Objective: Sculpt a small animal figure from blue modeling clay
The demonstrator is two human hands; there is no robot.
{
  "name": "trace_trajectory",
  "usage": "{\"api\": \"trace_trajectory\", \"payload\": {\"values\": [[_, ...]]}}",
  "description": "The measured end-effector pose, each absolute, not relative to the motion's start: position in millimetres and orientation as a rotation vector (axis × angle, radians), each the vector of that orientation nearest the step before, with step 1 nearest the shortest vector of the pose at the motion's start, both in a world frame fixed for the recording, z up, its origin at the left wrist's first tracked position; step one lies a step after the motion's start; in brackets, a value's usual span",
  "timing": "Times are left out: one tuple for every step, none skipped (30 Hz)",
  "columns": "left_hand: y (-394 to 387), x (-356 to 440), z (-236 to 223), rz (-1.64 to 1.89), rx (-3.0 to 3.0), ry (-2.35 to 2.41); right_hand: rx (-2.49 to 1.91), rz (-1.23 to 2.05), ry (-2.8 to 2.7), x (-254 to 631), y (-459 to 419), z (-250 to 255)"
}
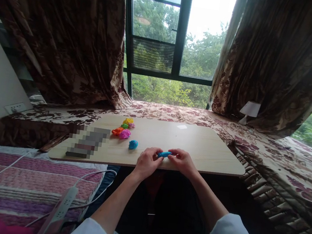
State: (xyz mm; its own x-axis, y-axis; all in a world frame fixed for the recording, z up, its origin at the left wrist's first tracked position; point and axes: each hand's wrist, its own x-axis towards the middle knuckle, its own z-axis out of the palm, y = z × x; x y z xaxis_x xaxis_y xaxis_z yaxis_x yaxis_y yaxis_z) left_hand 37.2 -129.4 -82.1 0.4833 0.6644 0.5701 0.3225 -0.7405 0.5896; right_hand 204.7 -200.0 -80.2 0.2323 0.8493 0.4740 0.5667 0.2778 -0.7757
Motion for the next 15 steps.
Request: {"api": "trace_trajectory", "payload": {"values": [[-129.4, 37.6, -82.6, 1.151, 2.340, 0.827, -1.422, 0.291, -1.446, 204.7, -199.2, -81.4], [-129.5, 37.9, -82.9, 1.150, 2.351, 0.832, -1.441, 0.263, -1.445, 204.7, -198.3, -82.4], [-129.6, 38.3, -83.0, 1.149, 2.360, 0.837, -1.457, 0.240, -1.444, 204.8, -197.5, -83.4], [-129.6, 38.7, -83.1, 1.147, 2.367, 0.841, -1.471, 0.225, -1.445, 204.8, -196.8, -84.2], [-129.4, 39.0, -83.2, 1.144, 2.373, 0.844, -1.483, 0.214, -1.446, 204.8, -196.3, -84.8], [-129.1, 39.4, -83.4, 1.141, 2.375, 0.846, -1.492, 0.207, -1.449, 204.8, -196.0, -85.3], [-128.6, 39.8, -83.7, 1.137, 2.376, 0.848, -1.499, 0.202, -1.452, 204.8, -195.8, -85.7], [-127.8, 40.2, -84.1, 1.134, 2.376, 0.850, -1.504, 0.199, -1.453, 204.8, -195.8, -86.0], [-126.8, 40.5, -84.6, 1.131, 2.375, 0.851, -1.507, 0.196, -1.452, 204.8, -195.9, -86.1], [-125.5, 40.9, -85.2, 1.129, 2.374, 0.853, -1.508, 0.195, -1.451, 204.8, -196.0, -86.1], [-124.2, 41.2, -85.6, 1.128, 2.373, 0.856, -1.507, 0.195, -1.449, 204.8, -196.2, -86.0], [-122.9, 41.4, -86.1, 1.128, 2.372, 0.858, -1.504, 0.197, -1.450, 204.7, -196.5, -85.7], [-121.8, 41.6, -86.4, 1.127, 2.371, 0.860, -1.499, 0.202, -1.451, 204.6, -196.8, -85.2], [-120.9, 41.7, -86.6, 1.126, 2.370, 0.862, -1.494, 0.208, -1.454, 204.3, -197.3, -84.5], [-120.5, 41.7, -86.8, 1.123, 2.369, 0.863, -1.488, 0.215, -1.457, 204.1, -197.8, -83.8]]}}
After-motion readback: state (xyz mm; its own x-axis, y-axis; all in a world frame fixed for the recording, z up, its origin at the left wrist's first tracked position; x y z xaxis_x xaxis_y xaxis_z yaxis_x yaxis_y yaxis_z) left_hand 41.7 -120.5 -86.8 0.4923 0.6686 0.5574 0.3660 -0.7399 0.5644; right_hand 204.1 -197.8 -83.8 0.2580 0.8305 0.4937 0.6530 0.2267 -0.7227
